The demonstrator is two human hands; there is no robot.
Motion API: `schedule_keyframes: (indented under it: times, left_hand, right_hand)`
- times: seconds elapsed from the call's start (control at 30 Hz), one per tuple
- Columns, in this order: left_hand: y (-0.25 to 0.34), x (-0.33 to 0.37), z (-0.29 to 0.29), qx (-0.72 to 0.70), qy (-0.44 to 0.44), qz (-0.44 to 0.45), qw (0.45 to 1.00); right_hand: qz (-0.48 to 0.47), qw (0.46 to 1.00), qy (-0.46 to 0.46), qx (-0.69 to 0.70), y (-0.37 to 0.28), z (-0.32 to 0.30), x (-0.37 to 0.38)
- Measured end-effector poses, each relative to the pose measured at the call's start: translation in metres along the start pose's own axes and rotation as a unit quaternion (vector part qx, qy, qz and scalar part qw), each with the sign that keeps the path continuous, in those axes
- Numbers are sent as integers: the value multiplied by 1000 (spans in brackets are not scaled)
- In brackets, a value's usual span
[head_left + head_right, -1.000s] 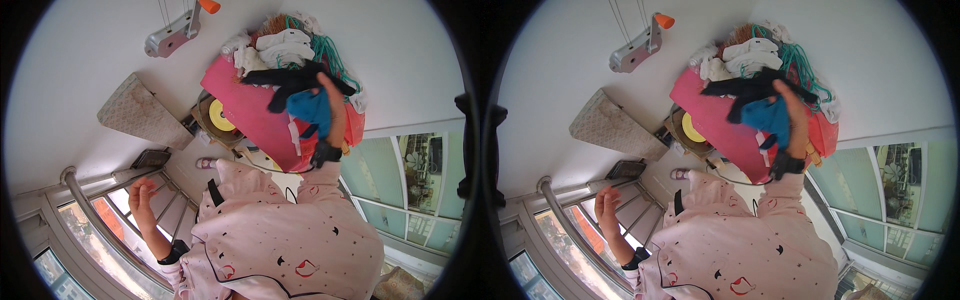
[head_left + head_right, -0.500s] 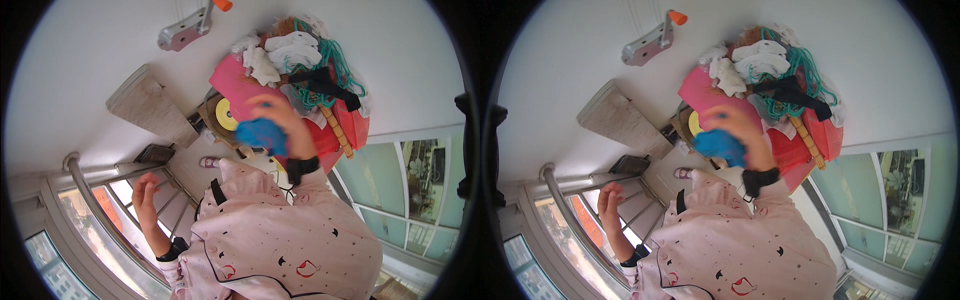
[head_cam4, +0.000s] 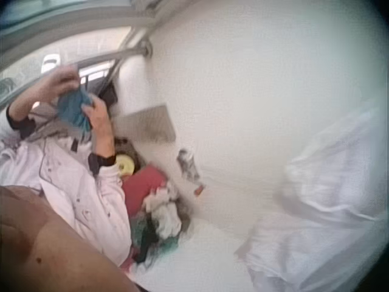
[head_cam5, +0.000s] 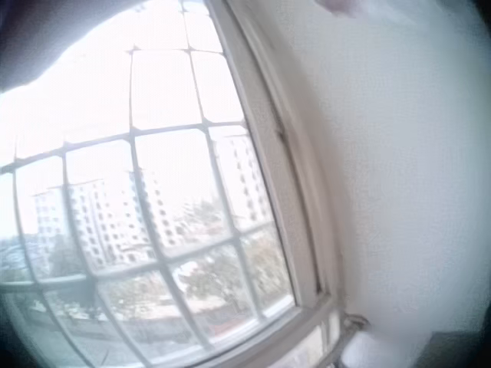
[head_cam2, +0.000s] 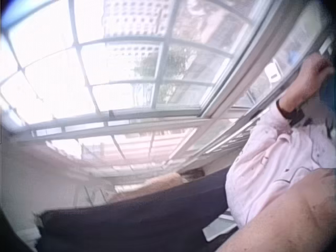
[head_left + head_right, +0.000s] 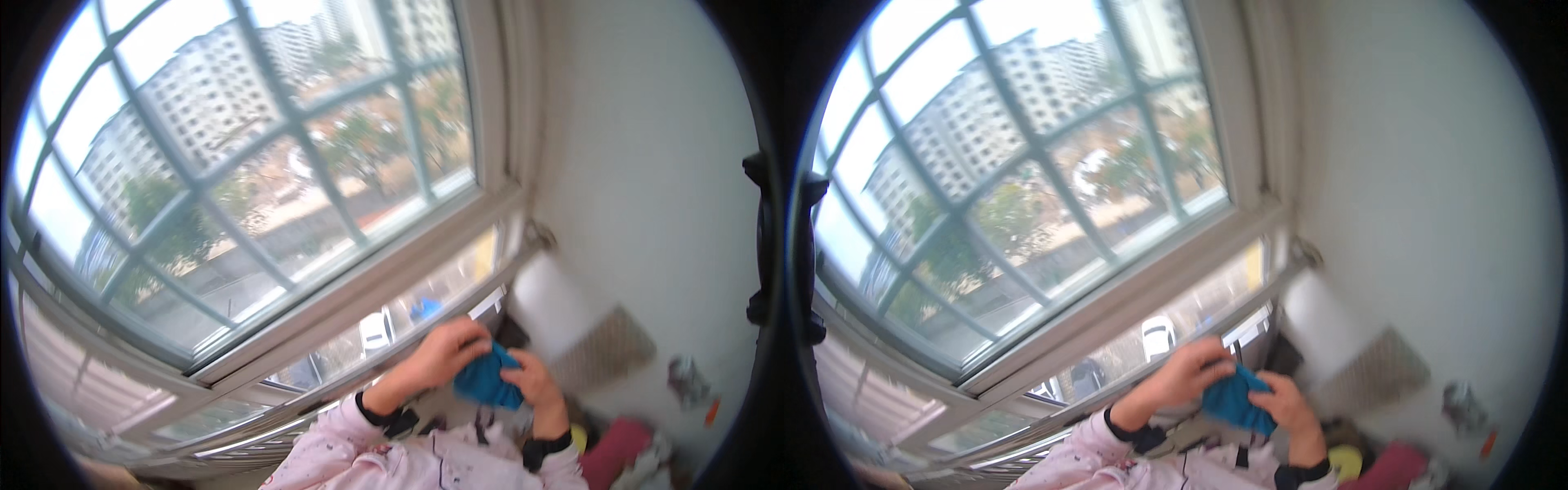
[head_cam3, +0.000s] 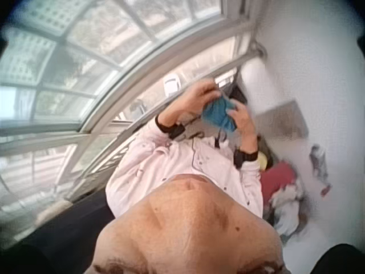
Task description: The person wipes a metal clothes drying rack, a wall-mounted fixture, and a window frame using a blue cloth. The person moves around the balcony to reach different areas and continues wiping until the end of the clip.
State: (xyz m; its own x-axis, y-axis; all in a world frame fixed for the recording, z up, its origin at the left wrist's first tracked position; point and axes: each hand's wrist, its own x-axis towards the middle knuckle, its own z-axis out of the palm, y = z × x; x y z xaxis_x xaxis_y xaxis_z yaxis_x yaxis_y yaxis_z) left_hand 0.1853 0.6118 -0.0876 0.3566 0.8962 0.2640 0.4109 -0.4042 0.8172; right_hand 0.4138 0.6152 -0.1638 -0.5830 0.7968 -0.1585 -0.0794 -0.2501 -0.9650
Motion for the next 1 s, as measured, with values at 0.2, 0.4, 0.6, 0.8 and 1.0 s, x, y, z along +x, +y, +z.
schedule_keyframes:
  times: [0.2, 0.4, 0.6, 0.8, 1.0]
  left_hand:
    - [27, -61, -61, 93, 219, -8, 971]
    - [61, -139, -111, 179, 385, -45, 904]
    - [94, -201, -128, 143, 497, -110, 849]
    - [110, -254, -145, 214, 478, -196, 829]
    - [110, -300, -167, 180, 541, -202, 796]
  right_hand:
    - [-124, 948, -73, 283, -97, 7, 70]
    - [-439, 875, -123, 162, -278, 34, 116]
    - [-788, 342, 275, -433, -412, 167, 182]
    - [-845, 235, 215, -428, -481, 260, 188]
    - [-661, 316, 482, -481, -644, 243, 204]
